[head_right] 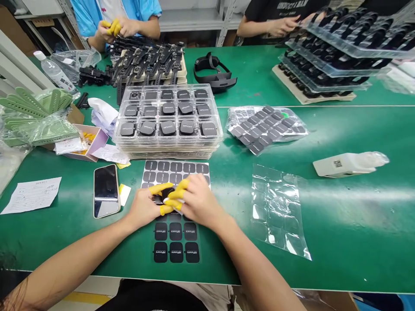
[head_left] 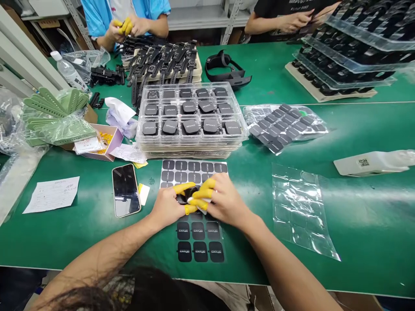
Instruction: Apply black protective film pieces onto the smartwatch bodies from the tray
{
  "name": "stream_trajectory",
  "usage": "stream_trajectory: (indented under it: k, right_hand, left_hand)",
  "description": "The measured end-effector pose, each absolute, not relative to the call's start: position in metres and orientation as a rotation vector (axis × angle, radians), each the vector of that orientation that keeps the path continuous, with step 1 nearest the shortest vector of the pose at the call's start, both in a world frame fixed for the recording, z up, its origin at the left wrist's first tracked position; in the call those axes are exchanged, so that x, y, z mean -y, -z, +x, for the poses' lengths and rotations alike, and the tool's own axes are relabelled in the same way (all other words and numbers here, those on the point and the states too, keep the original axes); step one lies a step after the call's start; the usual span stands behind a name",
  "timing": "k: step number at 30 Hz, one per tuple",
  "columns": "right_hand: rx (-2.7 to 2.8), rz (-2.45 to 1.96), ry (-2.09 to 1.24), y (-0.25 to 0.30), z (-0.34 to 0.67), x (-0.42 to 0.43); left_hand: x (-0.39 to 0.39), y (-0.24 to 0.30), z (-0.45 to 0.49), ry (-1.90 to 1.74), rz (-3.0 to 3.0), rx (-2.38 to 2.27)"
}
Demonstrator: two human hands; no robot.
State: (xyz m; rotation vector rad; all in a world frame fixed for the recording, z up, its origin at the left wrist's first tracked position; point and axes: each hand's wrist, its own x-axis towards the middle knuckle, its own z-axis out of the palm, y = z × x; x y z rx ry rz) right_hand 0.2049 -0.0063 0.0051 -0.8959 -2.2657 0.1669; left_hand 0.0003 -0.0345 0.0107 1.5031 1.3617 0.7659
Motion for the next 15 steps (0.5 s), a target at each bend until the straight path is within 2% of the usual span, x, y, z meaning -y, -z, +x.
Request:
stream_trajectory:
  k: [5, 7, 11, 15]
  right_hand:
    - [2.157, -1.051, 0.112, 0.000, 0.227, -0.003]
    - [2.097, -1.189, 0.112, -0.001, 0.249, -0.008]
    - [2.020, -1.308, -0.031, -0.012, 0.270, -0.002]
    - [1.958, -1.126, -0.489, -0.016, 0.243, 0.013]
  left_hand:
    - [0.033, -0.005, 0.000, -0.826, 1.409, -1.366]
    - [0.033, 0.000, -0.001, -0.885, 1.367, -1.355]
    - [0.033, 0.009, -0.003, -1.022, 1.480, -1.299]
    - [0.035, 0.010, -0.007, -1.216, 1.710, -1.216]
